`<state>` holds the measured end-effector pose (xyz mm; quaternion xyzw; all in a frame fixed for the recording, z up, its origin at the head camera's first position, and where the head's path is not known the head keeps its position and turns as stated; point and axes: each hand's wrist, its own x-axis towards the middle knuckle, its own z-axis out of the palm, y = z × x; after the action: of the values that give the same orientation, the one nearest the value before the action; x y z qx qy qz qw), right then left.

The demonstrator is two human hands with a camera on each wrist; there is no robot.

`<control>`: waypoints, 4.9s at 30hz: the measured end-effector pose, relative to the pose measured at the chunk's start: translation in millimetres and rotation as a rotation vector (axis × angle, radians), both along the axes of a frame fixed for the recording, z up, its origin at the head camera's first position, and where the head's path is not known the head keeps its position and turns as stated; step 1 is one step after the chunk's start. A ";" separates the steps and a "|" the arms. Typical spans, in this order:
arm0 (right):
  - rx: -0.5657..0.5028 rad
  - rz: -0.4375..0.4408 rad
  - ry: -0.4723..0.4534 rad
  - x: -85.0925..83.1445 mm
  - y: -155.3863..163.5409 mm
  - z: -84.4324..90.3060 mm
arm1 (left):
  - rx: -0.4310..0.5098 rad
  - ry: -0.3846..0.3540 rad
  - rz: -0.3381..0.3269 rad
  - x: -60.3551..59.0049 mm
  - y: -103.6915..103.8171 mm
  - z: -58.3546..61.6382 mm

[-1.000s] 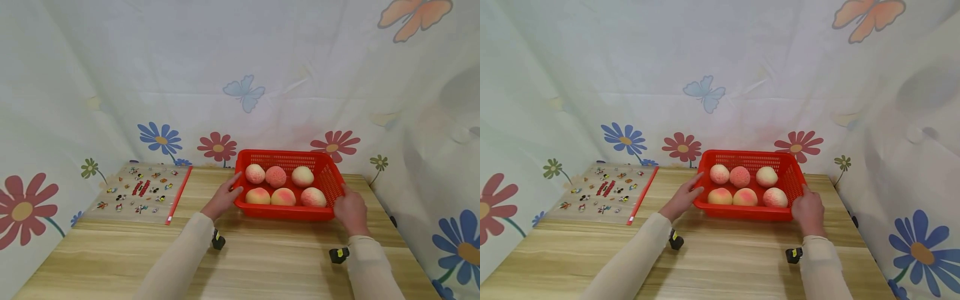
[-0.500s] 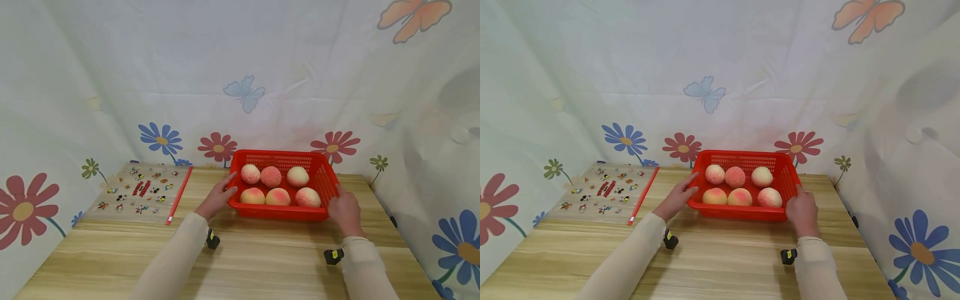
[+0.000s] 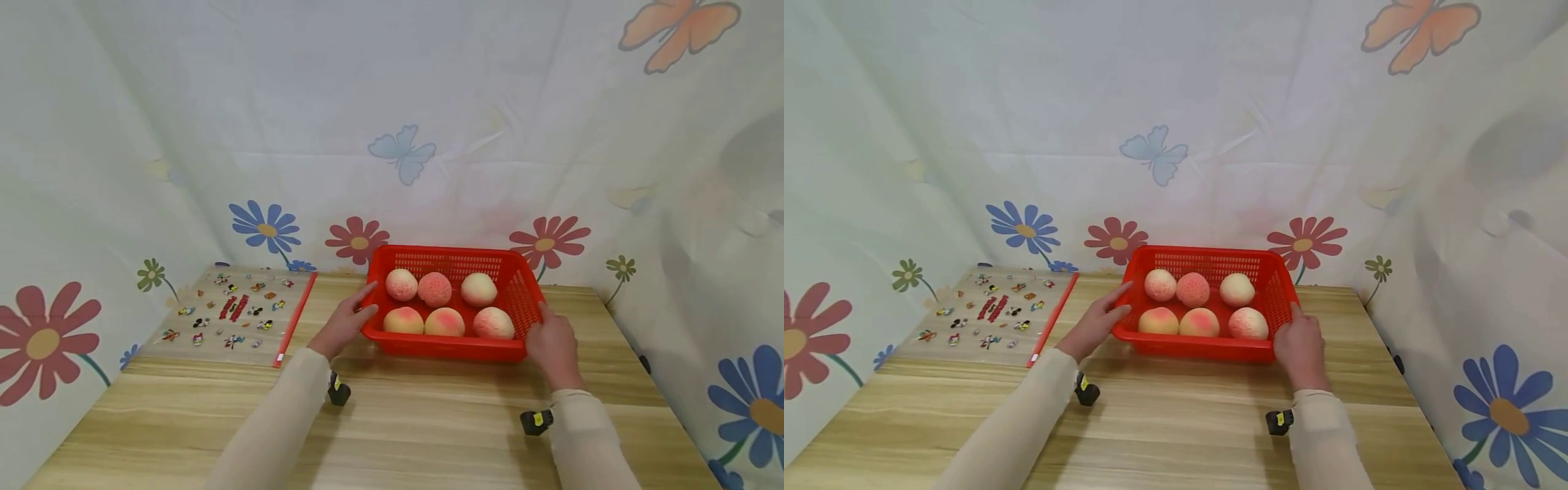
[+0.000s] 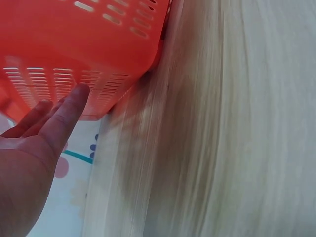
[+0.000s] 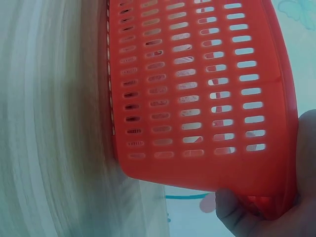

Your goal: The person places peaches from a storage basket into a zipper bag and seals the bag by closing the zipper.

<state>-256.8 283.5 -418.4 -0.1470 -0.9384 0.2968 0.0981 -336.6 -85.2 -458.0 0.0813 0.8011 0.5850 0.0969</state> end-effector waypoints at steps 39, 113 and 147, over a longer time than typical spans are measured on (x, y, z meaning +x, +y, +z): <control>-0.020 0.040 0.013 1.0 -36.5 -1.1 | -0.003 -0.023 0.028 -0.3 -43.7 -2.7; 0.013 0.117 0.024 -1.1 -70.5 -8.8 | 0.080 0.037 0.206 0.9 -96.4 0.6; 0.024 0.109 0.013 -0.2 -71.9 -8.9 | -0.716 -0.007 0.362 -17.1 -122.5 -15.6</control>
<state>-257.0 211.6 -427.4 -0.0926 -0.9480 0.2912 0.0896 -353.7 -207.7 -473.6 -0.1022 0.9554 0.2767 0.0173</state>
